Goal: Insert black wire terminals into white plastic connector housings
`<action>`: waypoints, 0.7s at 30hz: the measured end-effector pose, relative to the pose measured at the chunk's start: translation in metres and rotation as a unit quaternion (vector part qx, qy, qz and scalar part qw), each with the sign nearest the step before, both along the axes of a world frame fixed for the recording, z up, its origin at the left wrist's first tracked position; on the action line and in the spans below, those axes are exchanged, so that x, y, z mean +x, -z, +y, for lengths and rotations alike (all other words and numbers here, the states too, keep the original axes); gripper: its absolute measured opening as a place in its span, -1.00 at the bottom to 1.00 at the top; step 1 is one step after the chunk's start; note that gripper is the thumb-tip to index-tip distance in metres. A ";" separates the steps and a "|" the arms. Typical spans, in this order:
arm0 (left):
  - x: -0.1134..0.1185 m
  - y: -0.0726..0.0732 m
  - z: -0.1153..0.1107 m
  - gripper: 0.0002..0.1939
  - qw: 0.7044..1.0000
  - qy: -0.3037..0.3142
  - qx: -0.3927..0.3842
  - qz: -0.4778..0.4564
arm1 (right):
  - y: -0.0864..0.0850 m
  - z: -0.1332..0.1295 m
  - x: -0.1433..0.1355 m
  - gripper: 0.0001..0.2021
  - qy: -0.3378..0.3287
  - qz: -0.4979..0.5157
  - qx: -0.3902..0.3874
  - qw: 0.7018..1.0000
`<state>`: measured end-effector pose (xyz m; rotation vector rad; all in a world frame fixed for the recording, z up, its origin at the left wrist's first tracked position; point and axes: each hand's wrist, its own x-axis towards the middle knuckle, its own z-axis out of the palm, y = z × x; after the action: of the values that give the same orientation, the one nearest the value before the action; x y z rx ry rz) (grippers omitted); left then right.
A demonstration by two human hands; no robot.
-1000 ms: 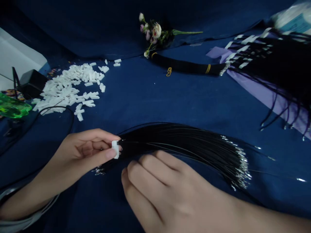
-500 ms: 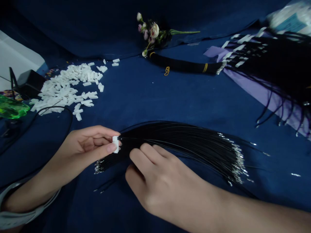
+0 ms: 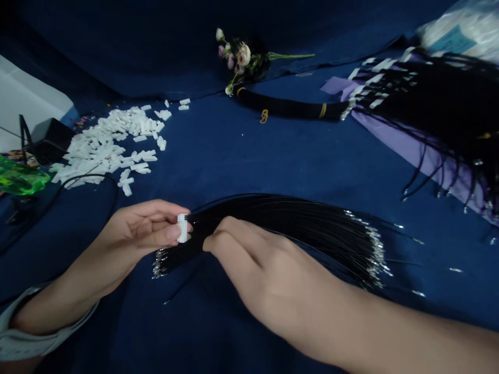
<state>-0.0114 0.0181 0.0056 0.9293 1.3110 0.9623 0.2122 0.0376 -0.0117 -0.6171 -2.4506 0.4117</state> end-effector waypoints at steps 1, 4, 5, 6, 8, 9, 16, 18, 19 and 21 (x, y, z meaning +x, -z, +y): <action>0.001 -0.001 0.000 -0.82 1.000 -0.004 -0.008 -0.008 | -0.002 0.001 0.003 -0.85 0.005 0.011 -0.025 1.000; 0.002 -0.004 0.000 -0.85 0.999 -0.008 -0.023 -0.029 | -0.010 0.004 0.014 -0.83 0.024 0.032 -0.051 0.998; 0.002 -0.004 0.000 -0.88 0.999 -0.013 -0.024 -0.036 | -0.012 0.006 0.017 -0.83 0.027 0.035 -0.045 0.998; 0.003 -0.005 -0.001 -0.90 0.999 -0.022 -0.022 -0.042 | -0.015 0.008 0.020 -0.83 0.032 0.035 -0.033 0.998; 0.003 -0.004 -0.001 -0.91 0.998 -0.040 -0.016 -0.054 | -0.019 0.012 0.025 -0.86 0.040 0.027 0.002 0.999; 0.002 -0.004 -0.001 -0.91 0.997 -0.047 -0.015 -0.061 | -0.020 0.013 0.026 -0.87 0.044 0.022 0.018 0.999; 0.002 -0.001 -0.001 -0.90 0.994 -0.053 -0.014 -0.095 | -0.018 0.018 0.028 -0.89 0.085 0.022 0.051 0.995; 0.002 -0.001 -0.001 -0.91 0.994 -0.053 -0.011 -0.093 | -0.018 0.017 0.028 -0.89 0.091 0.023 0.049 0.994; 0.003 -0.002 -0.002 -0.91 0.994 -0.054 -0.010 -0.091 | -0.018 0.017 0.027 -0.88 0.090 0.024 0.049 0.994; 0.003 -0.002 -0.002 -0.91 0.995 -0.054 -0.008 -0.089 | -0.017 0.016 0.027 -0.88 0.085 0.030 0.047 0.995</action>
<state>-0.0082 0.0161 0.0074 0.7477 1.2250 1.0916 0.2393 0.0537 0.0058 -0.7539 -2.3236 0.2422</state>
